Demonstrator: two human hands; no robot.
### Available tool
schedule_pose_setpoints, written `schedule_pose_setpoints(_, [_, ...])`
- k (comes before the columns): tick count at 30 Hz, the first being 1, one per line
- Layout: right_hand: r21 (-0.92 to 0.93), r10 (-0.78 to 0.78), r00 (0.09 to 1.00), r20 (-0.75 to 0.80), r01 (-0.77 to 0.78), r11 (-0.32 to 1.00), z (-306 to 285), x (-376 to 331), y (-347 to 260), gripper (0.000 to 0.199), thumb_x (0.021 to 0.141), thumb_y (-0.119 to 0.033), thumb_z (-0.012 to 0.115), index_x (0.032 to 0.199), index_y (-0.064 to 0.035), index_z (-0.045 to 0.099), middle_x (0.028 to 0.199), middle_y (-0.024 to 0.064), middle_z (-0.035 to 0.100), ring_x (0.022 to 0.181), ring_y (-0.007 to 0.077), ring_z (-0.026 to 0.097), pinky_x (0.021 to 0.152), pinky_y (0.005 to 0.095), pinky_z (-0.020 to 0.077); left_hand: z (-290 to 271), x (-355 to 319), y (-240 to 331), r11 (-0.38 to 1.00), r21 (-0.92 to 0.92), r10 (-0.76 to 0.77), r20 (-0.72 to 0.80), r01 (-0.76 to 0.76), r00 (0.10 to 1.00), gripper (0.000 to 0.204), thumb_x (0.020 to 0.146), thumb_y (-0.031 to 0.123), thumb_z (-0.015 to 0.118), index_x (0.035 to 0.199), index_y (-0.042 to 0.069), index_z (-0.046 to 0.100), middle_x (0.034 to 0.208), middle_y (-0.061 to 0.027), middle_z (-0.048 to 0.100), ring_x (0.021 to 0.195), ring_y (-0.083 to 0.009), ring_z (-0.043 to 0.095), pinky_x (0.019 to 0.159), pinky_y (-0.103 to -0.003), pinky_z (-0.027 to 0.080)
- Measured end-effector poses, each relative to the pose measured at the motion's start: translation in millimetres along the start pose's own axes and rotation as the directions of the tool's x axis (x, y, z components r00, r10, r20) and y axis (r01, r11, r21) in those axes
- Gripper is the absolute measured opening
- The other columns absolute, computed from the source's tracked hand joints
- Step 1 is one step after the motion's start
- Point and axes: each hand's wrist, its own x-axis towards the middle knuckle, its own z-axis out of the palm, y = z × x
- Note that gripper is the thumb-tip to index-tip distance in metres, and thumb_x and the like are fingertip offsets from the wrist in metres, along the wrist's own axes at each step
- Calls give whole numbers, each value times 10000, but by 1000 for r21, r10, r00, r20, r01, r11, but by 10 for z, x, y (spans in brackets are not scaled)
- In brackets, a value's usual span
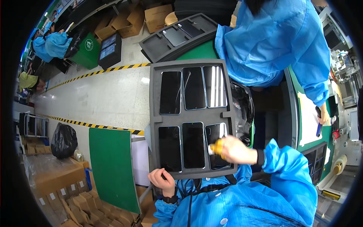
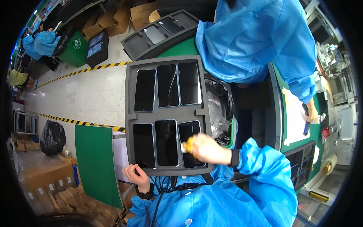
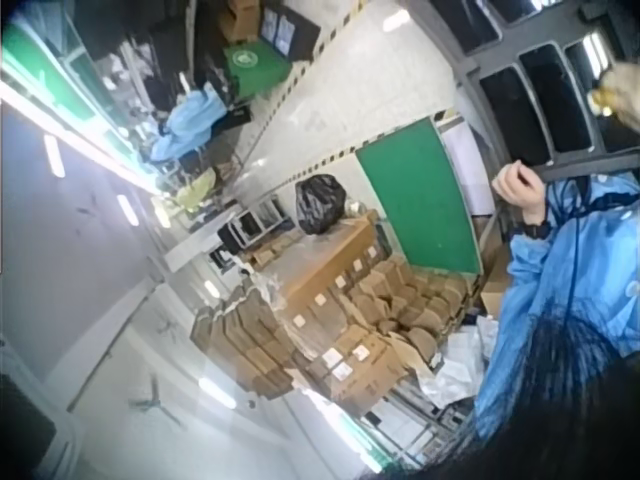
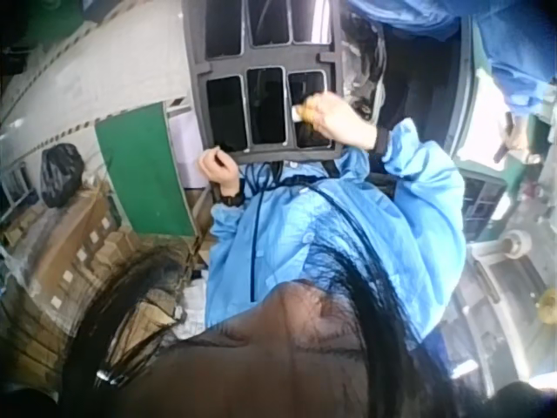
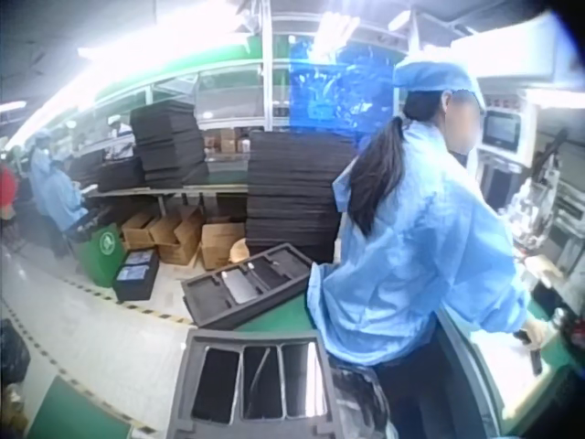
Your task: Cleaning and inspecting smartphone glass panels in a tray using a cloth and liquid.
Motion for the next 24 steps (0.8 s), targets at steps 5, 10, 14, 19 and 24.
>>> schedule_pose_setpoints(5, [137,-57,998,-8,57,989,-134,-197,-218,160,675,-103,655,830,-60,658,734,76,572,695,244,521,624,368,408,2,8,23,1000,-7,-1,0,1,1000,74,817,-30,511,865,22,532,839,-104,522,796,-282,473,713,-383,378])
schedule_pose_setpoints(10, [-88,169,941,-292,-202,975,-360,186,384,265,697,-39,684,962,-55,689,881,90,612,812,265,541,731,362,417,14,8,9,1000,-8,17,-9,-17,1000,59,818,21,529,870,32,555,853,-106,530,782,-288,492,705,-397,386])
schedule_pose_setpoints(14, [-143,185,954,-234,-222,965,-270,157,387,362,668,-26,666,1029,-57,665,904,90,595,836,273,521,744,371,405,22,6,7,1000,-17,15,-21,-16,1000,61,818,17,529,872,31,555,851,-107,531,780,-289,492,698,-398,384])
schedule_pose_setpoints(19, [19,24,1000,-2,-24,1000,-120,-480,-252,252,616,-116,643,863,-70,666,786,48,555,783,228,500,672,365,372,27,20,26,1000,-20,11,-27,-12,1000,55,821,-13,505,854,25,525,821,-102,519,785,-283,467,703,-382,373])
schedule_pose_setpoints(24, [69,56,998,14,-57,996,-237,-392,-195,148,619,-132,654,760,-86,649,798,39,552,805,233,487,674,378,331,-4,-1,-7,999,-13,35,-21,-36,999,66,815,-10,517,863,28,542,833,-102,531,773,-285,482,702,-390,377])
